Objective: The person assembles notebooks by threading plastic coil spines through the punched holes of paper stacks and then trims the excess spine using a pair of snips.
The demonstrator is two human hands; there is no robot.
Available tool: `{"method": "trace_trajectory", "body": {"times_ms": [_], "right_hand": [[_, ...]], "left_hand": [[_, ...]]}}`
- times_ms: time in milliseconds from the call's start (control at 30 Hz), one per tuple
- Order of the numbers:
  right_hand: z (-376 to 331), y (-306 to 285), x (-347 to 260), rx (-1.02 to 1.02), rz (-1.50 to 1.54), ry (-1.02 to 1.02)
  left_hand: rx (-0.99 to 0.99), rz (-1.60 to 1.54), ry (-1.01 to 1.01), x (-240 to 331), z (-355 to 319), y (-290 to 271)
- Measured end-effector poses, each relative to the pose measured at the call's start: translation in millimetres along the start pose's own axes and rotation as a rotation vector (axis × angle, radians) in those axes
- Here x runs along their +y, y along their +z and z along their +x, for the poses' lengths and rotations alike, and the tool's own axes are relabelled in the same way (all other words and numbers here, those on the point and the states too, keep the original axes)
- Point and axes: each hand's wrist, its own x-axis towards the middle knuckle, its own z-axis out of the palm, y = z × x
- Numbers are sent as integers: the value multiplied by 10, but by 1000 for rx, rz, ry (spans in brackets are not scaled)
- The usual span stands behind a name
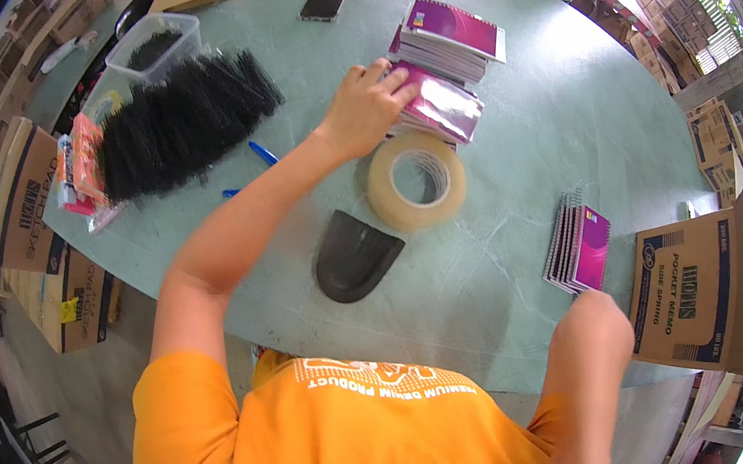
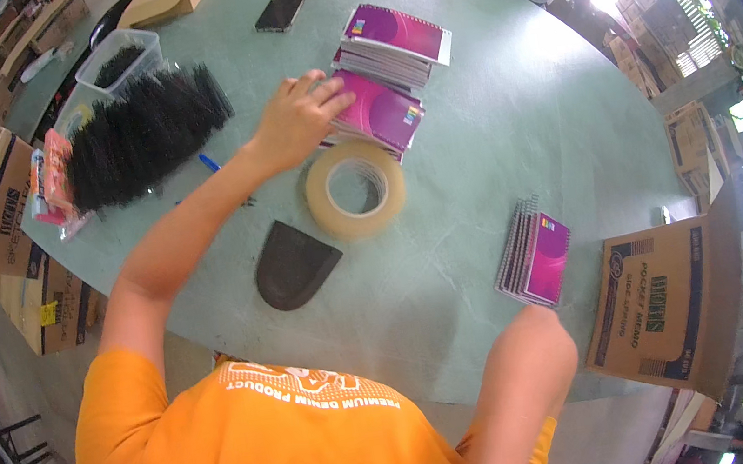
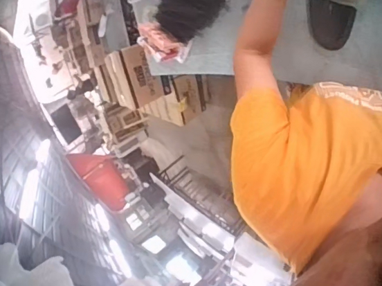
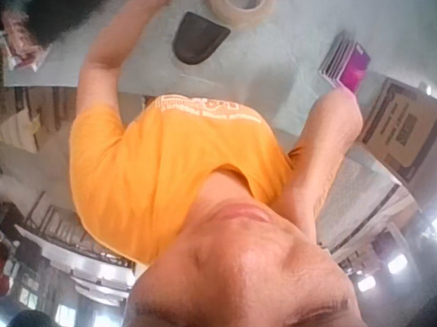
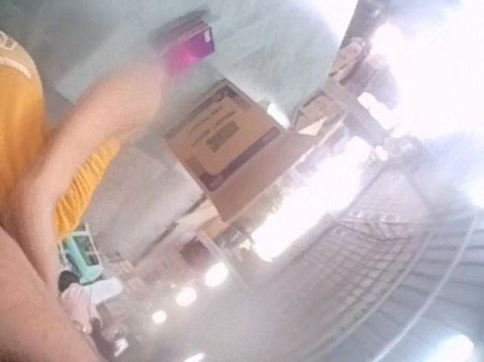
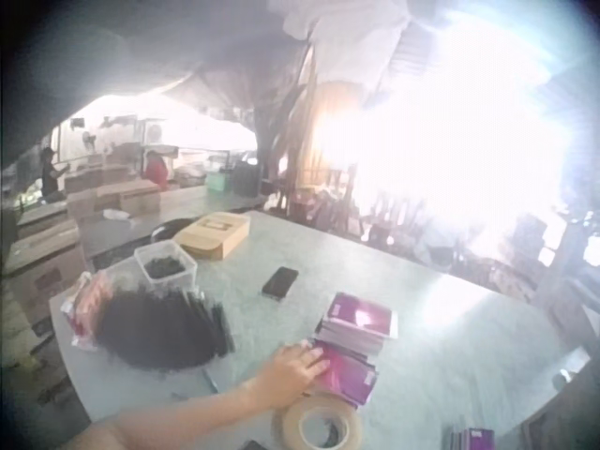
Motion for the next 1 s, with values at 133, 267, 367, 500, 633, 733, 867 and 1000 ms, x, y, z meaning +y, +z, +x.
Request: {"method": "trace_trajectory", "body": {"times_ms": [133, 267, 367, 500, 633, 733, 867, 1000], "right_hand": [[71, 44, 54, 12, -65, 14], [130, 126, 190, 51, -191, 58], [259, 354, 665, 146, -431, 160], [29, 706, 1456, -54, -602, 472], [-144, 837, 1496, -205, -319, 629], [8, 661, 1396, -228, -237, 682], [88, 662, 1447, -208, -130, 717], [-7, 936, 1704, -149, -273, 763]], "left_hand": [[-122, -17, 103, -10, 65, 76], [-208, -5, 135, 35, 208, -38], [-116, -9, 67, 68, 160, -396], [-213, -275, 74, 381, 121, -493], [-534, -891, -148, 60, -91, -443], [-690, -1051, -409, -317, -229, -432], [-671, -682, -758, -655, -168, 64], [-378, -197, -624, -339, -301, 742]]}}
